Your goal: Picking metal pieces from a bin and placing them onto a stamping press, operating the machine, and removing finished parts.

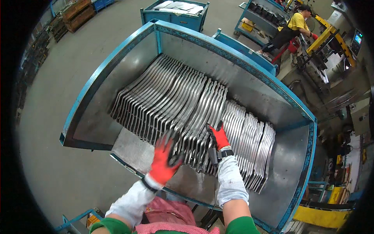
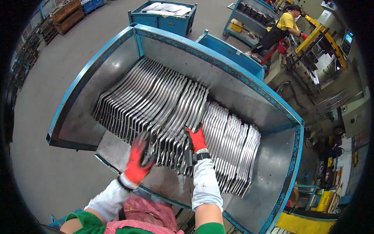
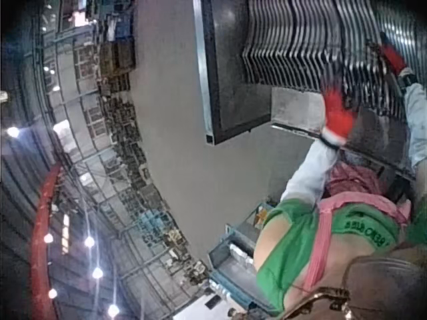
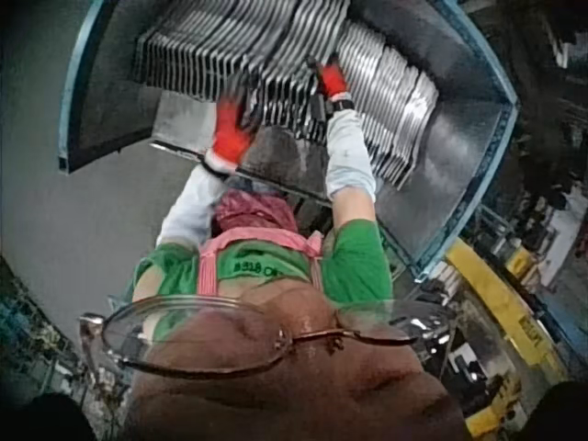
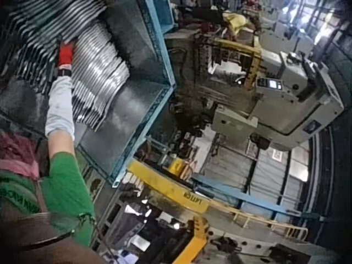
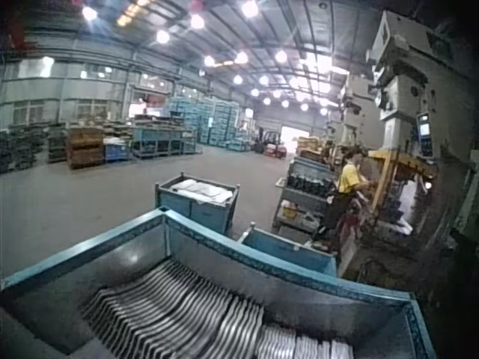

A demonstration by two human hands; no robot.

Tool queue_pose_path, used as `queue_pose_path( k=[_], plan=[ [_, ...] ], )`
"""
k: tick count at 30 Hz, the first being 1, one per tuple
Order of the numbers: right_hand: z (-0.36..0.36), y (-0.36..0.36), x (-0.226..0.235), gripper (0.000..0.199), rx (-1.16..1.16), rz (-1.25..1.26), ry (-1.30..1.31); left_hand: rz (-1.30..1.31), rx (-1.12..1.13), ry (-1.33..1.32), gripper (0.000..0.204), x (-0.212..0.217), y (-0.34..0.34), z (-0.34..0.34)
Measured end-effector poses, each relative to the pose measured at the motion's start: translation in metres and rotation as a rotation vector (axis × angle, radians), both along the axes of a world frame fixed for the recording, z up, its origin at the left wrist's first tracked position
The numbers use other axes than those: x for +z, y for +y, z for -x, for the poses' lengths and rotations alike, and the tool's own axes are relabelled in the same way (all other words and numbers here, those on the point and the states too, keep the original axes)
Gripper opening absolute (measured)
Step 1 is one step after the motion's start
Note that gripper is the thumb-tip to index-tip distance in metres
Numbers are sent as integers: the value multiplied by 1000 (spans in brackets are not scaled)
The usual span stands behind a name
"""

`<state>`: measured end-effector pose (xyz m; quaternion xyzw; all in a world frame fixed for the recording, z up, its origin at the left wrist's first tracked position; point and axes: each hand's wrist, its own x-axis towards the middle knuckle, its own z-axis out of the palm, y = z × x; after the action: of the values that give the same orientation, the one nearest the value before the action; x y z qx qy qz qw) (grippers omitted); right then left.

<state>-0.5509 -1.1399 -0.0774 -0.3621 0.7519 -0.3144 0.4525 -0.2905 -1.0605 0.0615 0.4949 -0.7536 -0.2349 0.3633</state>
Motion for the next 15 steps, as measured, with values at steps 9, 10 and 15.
queue_pose_path(
  k=[9,10,15],
  plan=[
    [-66,97,-19,65,-185,404,-145,-16,-10,-397,79,-82,-49,39],
    [-62,102,-26,64,-120,393,-31,-6,-28,-402,81,-78,-50,41],
    [-51,113,-68,67,-217,342,-113,-80,-71,-420,78,-81,-46,46]
  ],
)
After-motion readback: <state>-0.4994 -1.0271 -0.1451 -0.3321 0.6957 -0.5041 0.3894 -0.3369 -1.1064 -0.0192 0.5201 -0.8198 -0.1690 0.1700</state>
